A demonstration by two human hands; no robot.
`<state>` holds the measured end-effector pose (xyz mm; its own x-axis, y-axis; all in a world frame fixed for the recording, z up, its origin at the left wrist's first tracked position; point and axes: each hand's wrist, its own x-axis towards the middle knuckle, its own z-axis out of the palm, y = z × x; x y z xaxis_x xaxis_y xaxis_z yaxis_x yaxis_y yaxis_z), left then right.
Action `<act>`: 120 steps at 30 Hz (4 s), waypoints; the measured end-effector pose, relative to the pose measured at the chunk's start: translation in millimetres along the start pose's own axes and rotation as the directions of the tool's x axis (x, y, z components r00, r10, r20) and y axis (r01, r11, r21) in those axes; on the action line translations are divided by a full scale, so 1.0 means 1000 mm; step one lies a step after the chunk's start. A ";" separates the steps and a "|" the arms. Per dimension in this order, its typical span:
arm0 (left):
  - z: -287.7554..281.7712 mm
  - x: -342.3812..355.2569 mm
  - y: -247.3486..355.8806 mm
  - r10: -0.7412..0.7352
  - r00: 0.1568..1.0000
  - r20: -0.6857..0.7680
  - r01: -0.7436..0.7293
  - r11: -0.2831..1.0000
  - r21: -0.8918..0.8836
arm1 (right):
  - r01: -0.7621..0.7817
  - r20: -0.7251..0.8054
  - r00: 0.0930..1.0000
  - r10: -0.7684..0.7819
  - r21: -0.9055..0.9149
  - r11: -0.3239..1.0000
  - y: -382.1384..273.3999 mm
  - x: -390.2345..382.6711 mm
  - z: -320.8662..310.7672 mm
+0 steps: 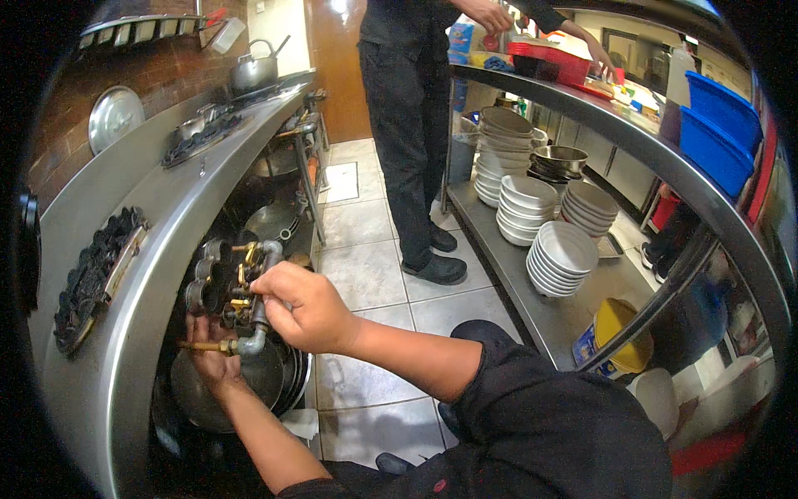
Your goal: The person crouches under a commercial gas stove and repeatedly adjusts the brass gas valves and piping using their hands. They occasionally reach up to the stovetop to check the burners while another person cooks nearby.
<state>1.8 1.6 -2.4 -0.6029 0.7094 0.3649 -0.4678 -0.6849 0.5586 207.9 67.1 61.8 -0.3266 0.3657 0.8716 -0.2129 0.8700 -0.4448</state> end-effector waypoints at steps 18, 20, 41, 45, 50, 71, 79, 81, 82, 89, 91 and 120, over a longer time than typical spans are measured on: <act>-0.026 0.007 0.022 0.028 0.983 0.179 -0.052 0.990 0.128 | 0.040 -0.020 0.999 -0.040 -0.014 0.999 -0.005 0.003 -0.001; -0.025 0.005 0.028 0.015 0.988 0.151 -0.038 0.988 0.151 | 0.032 -0.018 0.999 -0.032 -0.009 0.999 -0.004 0.002 0.001; -0.022 -0.004 0.003 0.175 0.984 -0.017 -0.161 0.936 0.313 | 0.059 -0.055 0.997 -0.057 0.030 0.998 0.003 0.002 0.009; 0.014 -0.005 0.012 0.031 0.987 0.155 -0.083 0.936 0.342 | 0.084 -0.073 0.994 -0.084 -0.013 0.996 0.008 0.002 0.006; -0.009 -0.005 0.002 0.130 0.989 0.065 -0.140 0.970 0.198 | 0.083 -0.027 0.996 -0.085 -0.048 0.995 0.005 0.003 0.010; 0.016 0.001 -0.011 0.122 0.984 0.129 -0.140 0.980 0.139 | 0.108 -0.044 0.993 -0.112 -0.076 0.991 0.004 0.006 0.005; 0.023 -0.002 -0.008 0.180 0.984 0.013 -0.177 0.946 0.272 | 0.124 -0.038 0.991 -0.125 -0.040 0.992 0.008 0.003 0.014; 0.016 -0.005 -0.005 0.110 0.990 0.084 -0.132 0.935 0.328 | 0.113 -0.028 0.993 -0.116 -0.098 0.989 0.006 0.003 0.011; 0.015 -0.005 -0.001 0.073 0.990 0.123 -0.110 0.936 0.333 | 0.079 -0.036 0.996 -0.082 -0.072 0.994 0.003 0.004 0.009; 0.021 0.003 -0.004 0.083 0.973 0.218 -0.143 0.950 0.279 | 0.097 -0.068 0.993 -0.101 -0.061 0.993 0.007 0.004 0.012; 0.028 0.004 -0.001 0.148 0.976 0.159 -0.179 0.963 0.201 | 0.107 -0.053 0.993 -0.110 -0.049 0.993 0.009 0.004 0.016; 0.011 -0.004 -0.022 -0.015 0.997 -0.080 0.057 0.831 0.553 | -0.682 0.261 0.645 0.718 0.621 0.387 0.090 -0.037 -0.062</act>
<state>21.4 15.9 -8.4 -0.6460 0.7039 0.2955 -0.0661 -0.4372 0.8969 257.7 152.4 2.3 -0.6041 0.7741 0.1892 -0.4313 -0.1179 -0.8945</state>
